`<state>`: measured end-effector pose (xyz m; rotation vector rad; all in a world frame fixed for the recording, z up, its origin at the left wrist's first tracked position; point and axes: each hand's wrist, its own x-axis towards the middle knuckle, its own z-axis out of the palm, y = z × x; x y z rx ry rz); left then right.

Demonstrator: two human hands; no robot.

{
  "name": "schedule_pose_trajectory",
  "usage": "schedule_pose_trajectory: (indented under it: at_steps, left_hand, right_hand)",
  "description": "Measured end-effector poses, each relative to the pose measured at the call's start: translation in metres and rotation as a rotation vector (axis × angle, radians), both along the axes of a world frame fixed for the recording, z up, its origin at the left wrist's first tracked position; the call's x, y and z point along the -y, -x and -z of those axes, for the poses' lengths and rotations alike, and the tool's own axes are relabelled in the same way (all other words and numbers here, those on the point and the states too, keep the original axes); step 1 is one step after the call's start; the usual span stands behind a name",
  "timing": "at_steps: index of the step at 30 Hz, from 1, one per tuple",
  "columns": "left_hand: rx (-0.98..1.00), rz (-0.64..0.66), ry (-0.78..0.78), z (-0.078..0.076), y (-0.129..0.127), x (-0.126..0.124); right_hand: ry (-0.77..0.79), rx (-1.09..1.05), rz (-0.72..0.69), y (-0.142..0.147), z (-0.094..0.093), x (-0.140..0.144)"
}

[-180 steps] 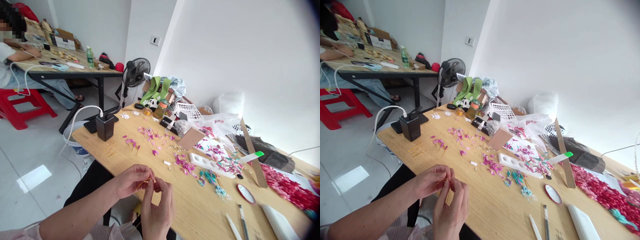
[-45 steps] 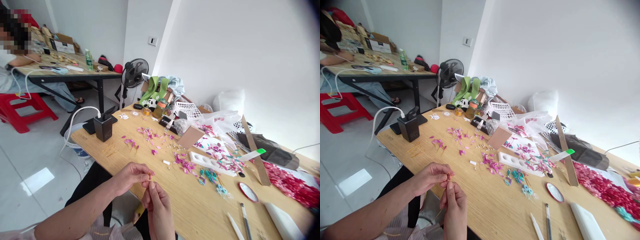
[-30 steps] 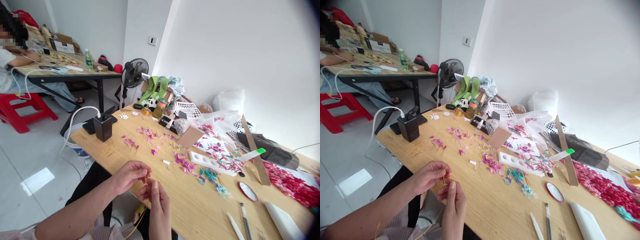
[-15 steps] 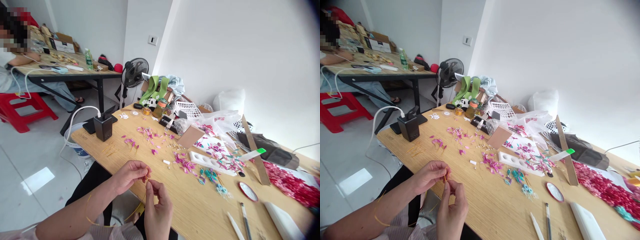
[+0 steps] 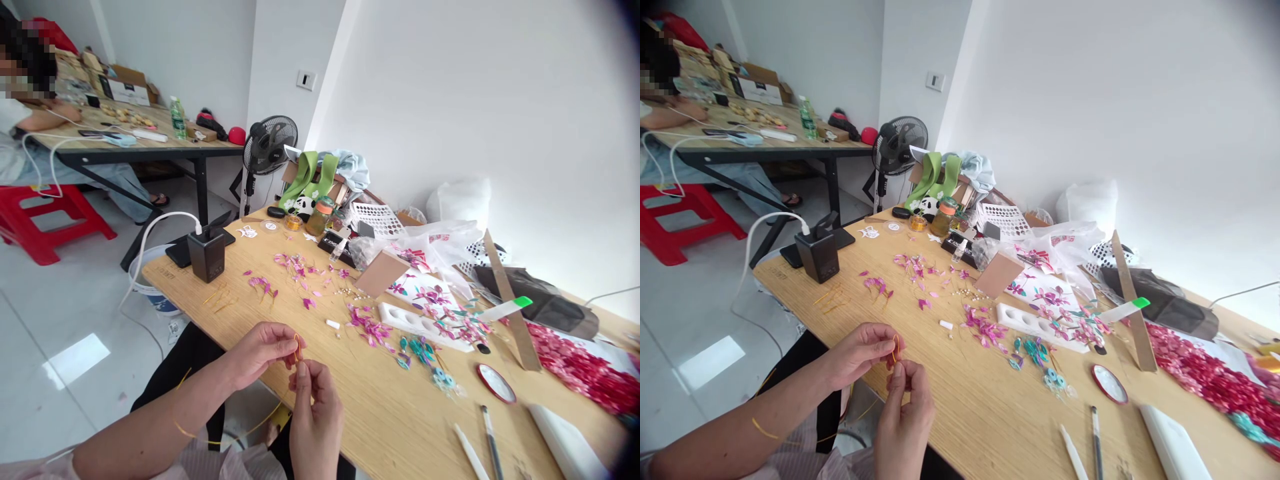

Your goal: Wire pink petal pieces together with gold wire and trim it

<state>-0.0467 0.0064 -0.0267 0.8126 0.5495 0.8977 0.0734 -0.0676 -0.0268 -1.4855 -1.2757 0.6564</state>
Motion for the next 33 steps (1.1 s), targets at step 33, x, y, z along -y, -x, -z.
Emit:
schedule_pose_trajectory:
  at_steps: [33]
  left_hand:
    - [-0.2, -0.104, -0.092, 0.0009, -0.0041, 0.0054]
  right_hand:
    - [0.089, -0.202, -0.048, -0.0019, -0.0015, -0.0025]
